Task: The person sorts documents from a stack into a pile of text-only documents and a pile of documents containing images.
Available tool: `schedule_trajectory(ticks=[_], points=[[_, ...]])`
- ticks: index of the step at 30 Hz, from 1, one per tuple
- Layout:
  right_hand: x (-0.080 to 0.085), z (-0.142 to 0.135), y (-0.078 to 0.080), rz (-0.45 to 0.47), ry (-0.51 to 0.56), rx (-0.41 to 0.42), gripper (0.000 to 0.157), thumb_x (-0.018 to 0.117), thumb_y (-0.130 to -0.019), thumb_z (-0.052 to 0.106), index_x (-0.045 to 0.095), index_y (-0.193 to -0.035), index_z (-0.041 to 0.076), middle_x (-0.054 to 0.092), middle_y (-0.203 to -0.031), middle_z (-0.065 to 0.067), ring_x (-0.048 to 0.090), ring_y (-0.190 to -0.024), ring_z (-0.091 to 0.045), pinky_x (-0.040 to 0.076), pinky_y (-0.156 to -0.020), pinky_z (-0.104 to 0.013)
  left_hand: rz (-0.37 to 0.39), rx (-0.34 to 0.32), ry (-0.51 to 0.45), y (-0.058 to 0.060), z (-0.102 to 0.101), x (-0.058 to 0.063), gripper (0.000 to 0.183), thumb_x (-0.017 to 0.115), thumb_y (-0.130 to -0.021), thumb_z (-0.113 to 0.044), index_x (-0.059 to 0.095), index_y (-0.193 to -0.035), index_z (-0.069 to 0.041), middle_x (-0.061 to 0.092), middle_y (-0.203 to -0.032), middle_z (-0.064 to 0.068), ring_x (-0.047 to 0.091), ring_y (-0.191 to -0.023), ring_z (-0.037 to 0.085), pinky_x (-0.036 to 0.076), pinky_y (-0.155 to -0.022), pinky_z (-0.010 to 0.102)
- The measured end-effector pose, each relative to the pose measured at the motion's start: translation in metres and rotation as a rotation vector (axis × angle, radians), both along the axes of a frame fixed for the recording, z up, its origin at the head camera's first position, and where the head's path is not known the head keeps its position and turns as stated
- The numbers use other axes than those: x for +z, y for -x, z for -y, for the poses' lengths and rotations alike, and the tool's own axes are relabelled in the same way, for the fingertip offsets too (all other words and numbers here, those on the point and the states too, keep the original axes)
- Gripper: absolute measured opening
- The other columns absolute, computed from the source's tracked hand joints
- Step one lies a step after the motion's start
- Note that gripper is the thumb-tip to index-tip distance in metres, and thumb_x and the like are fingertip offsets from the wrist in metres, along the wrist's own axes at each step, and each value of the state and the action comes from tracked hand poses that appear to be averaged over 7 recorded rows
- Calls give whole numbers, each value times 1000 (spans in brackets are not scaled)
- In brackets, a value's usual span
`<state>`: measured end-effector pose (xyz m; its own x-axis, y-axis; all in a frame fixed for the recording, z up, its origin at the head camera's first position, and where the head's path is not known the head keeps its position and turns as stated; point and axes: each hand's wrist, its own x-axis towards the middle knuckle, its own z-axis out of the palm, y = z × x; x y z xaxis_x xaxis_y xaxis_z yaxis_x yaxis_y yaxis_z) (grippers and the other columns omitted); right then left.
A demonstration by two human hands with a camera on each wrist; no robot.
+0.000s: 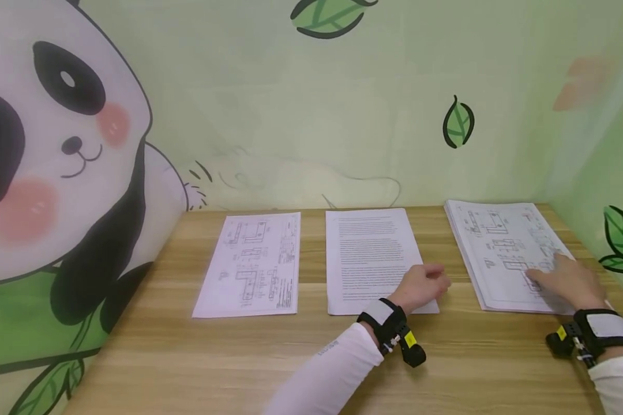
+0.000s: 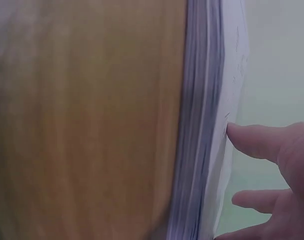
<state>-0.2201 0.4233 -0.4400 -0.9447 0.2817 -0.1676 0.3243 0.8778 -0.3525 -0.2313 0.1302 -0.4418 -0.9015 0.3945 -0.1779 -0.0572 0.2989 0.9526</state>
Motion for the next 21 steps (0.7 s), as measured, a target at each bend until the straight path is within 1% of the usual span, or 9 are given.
schedule_trajectory(ticks=[3, 7, 10, 13, 18, 21], points=[[1, 0, -2, 4, 28, 3, 100, 53, -84, 54, 12, -137, -21, 21, -133, -51, 28, -111, -65, 30, -87, -71, 23, -27, -5, -2, -10, -7, 43, 62, -84, -17, 59, -126, -8, 70, -106, 5, 66, -85, 13, 51, -77, 25], [2, 1, -3, 9, 53, 23, 103, 48, -85, 59, 10, -137, -22, 19, -133, -52, 25, -112, -66, 29, -87, -72, 77, -76, -65, -3, -22, -16, 46, 63, -82, -12, 56, -128, -6, 67, -117, 7, 66, -93, 13, 53, -81, 27], [1, 2, -5, 19, 58, 28, 104, 46, -85, 60, 11, -136, -23, 18, -132, -53, 25, -113, -66, 29, -88, -72, 122, -96, -105, -4, -28, -19, 50, 63, -83, -13, 53, -131, -6, 65, -121, 7, 66, -97, 14, 53, -85, 29], [1, 6, -5, 23, 50, 28, 105, 47, -84, 61, 13, -136, -23, 19, -132, -53, 24, -114, -66, 29, -88, -73, 130, -106, -140, -6, -34, -19, 51, 63, -83, -11, 51, -132, -6, 65, -122, 8, 65, -98, 13, 53, -88, 30], [2, 12, -6, 24, 40, 36, 104, 51, -83, 59, 15, -136, -22, 20, -132, -52, 24, -115, -66, 31, -87, -73, 129, -108, -181, -8, -44, -20, 47, 61, -81, -4, 57, -127, -8, 68, -117, 7, 61, -89, 7, 52, -84, 29], [3, 15, -9, 5, 39, 22, 99, 53, -84, 55, 16, -137, -21, 23, -133, -50, 26, -115, -65, 32, -86, -72, 163, -65, -195, -8, -48, -20, 43, 62, -81, -5, 59, -124, -7, 70, -108, 6, 61, -83, 8, 53, -83, 31]])
